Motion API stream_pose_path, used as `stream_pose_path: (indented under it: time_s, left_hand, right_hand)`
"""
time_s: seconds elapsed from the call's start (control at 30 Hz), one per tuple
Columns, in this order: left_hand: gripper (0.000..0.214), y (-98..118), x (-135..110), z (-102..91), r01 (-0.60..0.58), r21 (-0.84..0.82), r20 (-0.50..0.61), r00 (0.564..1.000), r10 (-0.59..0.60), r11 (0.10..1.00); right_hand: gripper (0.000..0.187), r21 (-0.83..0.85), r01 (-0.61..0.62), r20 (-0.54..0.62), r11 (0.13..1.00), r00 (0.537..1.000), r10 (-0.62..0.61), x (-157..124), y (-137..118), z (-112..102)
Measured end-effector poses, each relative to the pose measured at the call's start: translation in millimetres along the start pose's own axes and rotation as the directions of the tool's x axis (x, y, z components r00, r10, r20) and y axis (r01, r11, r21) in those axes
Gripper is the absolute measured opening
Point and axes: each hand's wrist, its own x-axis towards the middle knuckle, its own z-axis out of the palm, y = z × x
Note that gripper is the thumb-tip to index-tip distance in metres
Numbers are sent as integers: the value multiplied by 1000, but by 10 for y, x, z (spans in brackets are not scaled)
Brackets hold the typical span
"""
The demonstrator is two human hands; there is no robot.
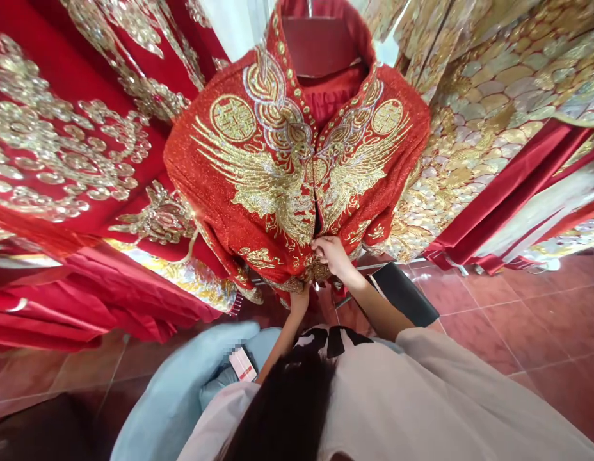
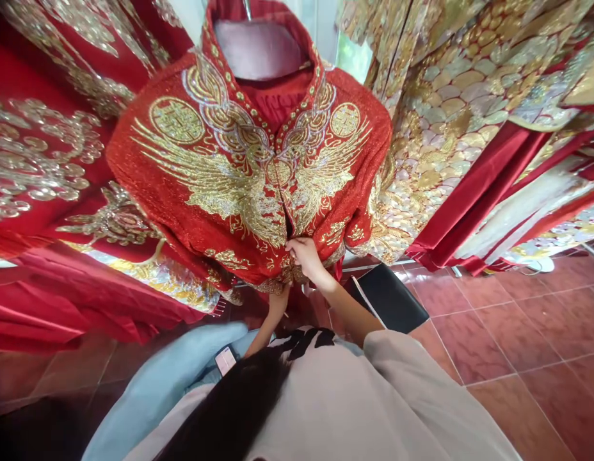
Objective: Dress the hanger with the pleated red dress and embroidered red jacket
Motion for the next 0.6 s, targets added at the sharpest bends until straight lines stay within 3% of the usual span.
stream_pose_path:
  time_s: [0.17, 0.27, 0.37, 0.47, 0.53, 0.6]
  left_hand:
    - [30, 38, 255, -54, -12, -10, -47, 999, 12, 1000]
    - [28, 80, 444, -119, -15, -30, -95, 995, 12, 999]
    - [28, 142, 585, -178, -10, -67, -111, 994, 3, 998]
    - [29, 214, 649, -189, 0, -97, -86, 996, -8, 995]
    - [31, 250, 645, -174, 11, -101, -56, 998, -17, 995]
    - [33, 268, 601, -169, 29, -91, -13, 999, -31, 995]
  right_hand:
    - [17, 24, -166, 115, 986, 980, 162, 29, -253, 100]
    - [22, 46, -227, 179, 973, 960, 215, -16, -668, 218]
    - [23, 118, -129, 258, 985, 961, 95, -173, -1267, 354]
    - [21, 91, 29, 358, 995, 932, -60, -337, -1756, 451]
    - [21, 29, 116, 384, 993, 916, -118, -378, -1883, 476]
    - [21, -40, 204, 370, 978, 912, -175, -371, -1855, 465]
